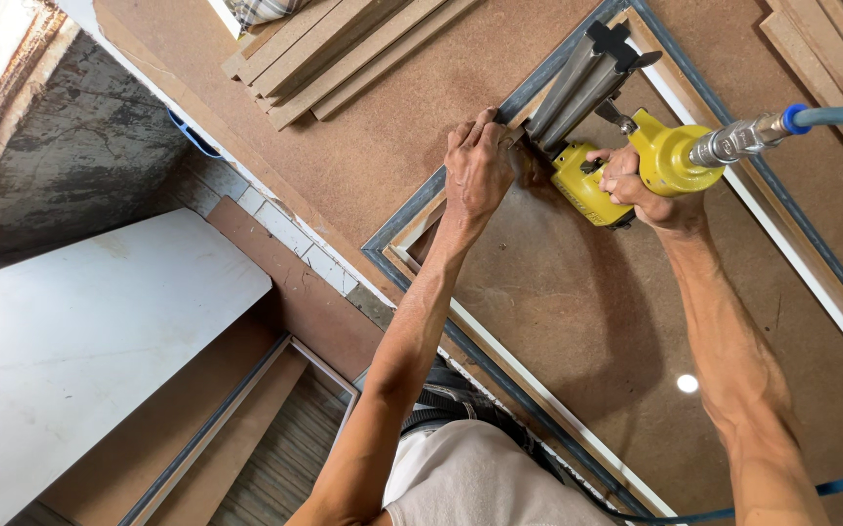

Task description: The person assembles window frames by placing thin wooden strips along the edges of glass panes and securing them with a pneumatic nail gun. They repeatedly position each strip, fire nails along the length, and move to the next side, handling multiple frames in sequence.

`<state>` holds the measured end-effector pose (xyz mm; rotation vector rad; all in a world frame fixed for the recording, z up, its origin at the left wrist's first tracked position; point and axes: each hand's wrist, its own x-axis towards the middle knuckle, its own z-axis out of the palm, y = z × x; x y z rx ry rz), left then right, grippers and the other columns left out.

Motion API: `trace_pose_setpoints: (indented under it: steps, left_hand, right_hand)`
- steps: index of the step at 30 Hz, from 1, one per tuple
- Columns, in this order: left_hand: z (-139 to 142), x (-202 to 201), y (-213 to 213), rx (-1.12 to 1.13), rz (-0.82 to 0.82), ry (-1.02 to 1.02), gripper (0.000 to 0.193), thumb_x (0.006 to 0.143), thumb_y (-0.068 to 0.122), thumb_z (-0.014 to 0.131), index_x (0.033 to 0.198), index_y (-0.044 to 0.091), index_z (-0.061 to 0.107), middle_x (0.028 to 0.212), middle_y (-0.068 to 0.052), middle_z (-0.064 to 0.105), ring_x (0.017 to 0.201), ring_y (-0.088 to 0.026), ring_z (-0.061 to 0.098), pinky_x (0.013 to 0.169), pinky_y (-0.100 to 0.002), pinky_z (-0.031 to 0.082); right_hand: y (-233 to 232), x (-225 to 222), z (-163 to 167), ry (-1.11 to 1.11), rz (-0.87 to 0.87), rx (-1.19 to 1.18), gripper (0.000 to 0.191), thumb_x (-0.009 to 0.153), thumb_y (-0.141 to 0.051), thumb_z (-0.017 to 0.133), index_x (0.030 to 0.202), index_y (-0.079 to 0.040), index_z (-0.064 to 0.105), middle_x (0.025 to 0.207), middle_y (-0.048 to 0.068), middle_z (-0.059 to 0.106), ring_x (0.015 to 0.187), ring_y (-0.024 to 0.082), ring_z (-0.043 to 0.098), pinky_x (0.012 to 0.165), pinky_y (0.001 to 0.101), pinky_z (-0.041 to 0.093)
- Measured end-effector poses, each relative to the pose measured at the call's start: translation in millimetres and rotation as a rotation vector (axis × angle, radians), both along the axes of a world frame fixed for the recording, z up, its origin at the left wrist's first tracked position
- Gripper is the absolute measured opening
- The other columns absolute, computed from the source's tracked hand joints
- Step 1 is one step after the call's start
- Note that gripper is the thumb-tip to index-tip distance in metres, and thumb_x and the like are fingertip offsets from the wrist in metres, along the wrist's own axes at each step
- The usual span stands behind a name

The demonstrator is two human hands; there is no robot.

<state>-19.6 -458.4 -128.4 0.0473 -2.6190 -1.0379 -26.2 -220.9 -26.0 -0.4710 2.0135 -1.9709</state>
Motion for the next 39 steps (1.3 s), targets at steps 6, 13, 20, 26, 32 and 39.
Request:
trace_pose_setpoints:
  steps: [6,13,20,26,32,39]
  left_hand:
    - [1.5,0.6,0.5,0.047,-0.037,-0.065,0.014,0.089,0.005,0.07,0.101,0.001,0.074,0.128,-0.019,0.071,0.098,-0.03,0.066,0.088,-0.04,0.051]
    - [17.7,22.6,-20.3,-0.086,-0.093,-0.046,0.03,0.087,-0.001,0.064,0.116,-0.001,0.068,0.139,-0.022,0.062,0.127,-0.037,0.059,0.107,-0.045,0.048]
    - [36.7,132.4,-98.1,-0.009,-0.001,-0.075,0.024,0.09,-0.002,0.066,0.113,0.004,0.069,0.139,-0.015,0.062,0.13,-0.034,0.058,0.107,-0.045,0.047]
    - [28.9,146.8,-109.6,0.074,0.029,0.039,0.023,0.087,0.003,0.072,0.11,0.003,0.068,0.137,-0.012,0.063,0.114,-0.03,0.061,0.098,-0.041,0.048]
    - [22.0,146.8,-111.4,0.092,0.017,0.059,0.03,0.079,0.003,0.076,0.109,0.001,0.068,0.132,-0.013,0.064,0.108,-0.029,0.06,0.095,-0.041,0.047]
    - [19.9,147.2,-110.2,0.071,0.024,0.058,0.025,0.086,-0.001,0.073,0.111,0.002,0.069,0.134,-0.012,0.065,0.112,-0.026,0.06,0.099,-0.038,0.048]
  right_hand:
    - [5.5,4.4,-2.8,-0.055,0.007,-0.066,0.016,0.09,-0.001,0.063,0.079,-0.009,0.056,0.068,-0.001,0.057,0.068,0.011,0.06,0.105,0.0477,0.055]
    - [-13.6,31.5,2.8,-0.038,-0.012,-0.041,0.01,0.088,-0.003,0.063,0.084,-0.01,0.057,0.074,-0.002,0.057,0.076,0.013,0.063,0.111,0.0532,0.055]
    - [-61.6,88.1,1.4,-0.019,0.112,-0.056,0.014,0.087,0.0,0.062,0.077,-0.007,0.056,0.072,0.0,0.056,0.079,0.016,0.062,0.112,0.0528,0.054]
    - [-95.9,110.8,2.6,-0.011,0.142,-0.021,0.014,0.086,0.001,0.062,0.074,-0.005,0.058,0.071,0.001,0.058,0.076,0.015,0.061,0.111,0.0535,0.056]
    - [-110.5,117.6,8.0,-0.009,0.141,-0.015,0.014,0.088,0.002,0.062,0.076,-0.004,0.06,0.074,0.002,0.058,0.074,0.015,0.058,0.112,0.0519,0.055]
    - [-113.4,120.7,14.2,-0.037,0.098,-0.064,0.014,0.085,0.001,0.06,0.074,-0.007,0.058,0.072,0.001,0.057,0.071,0.013,0.058,0.112,0.0505,0.056]
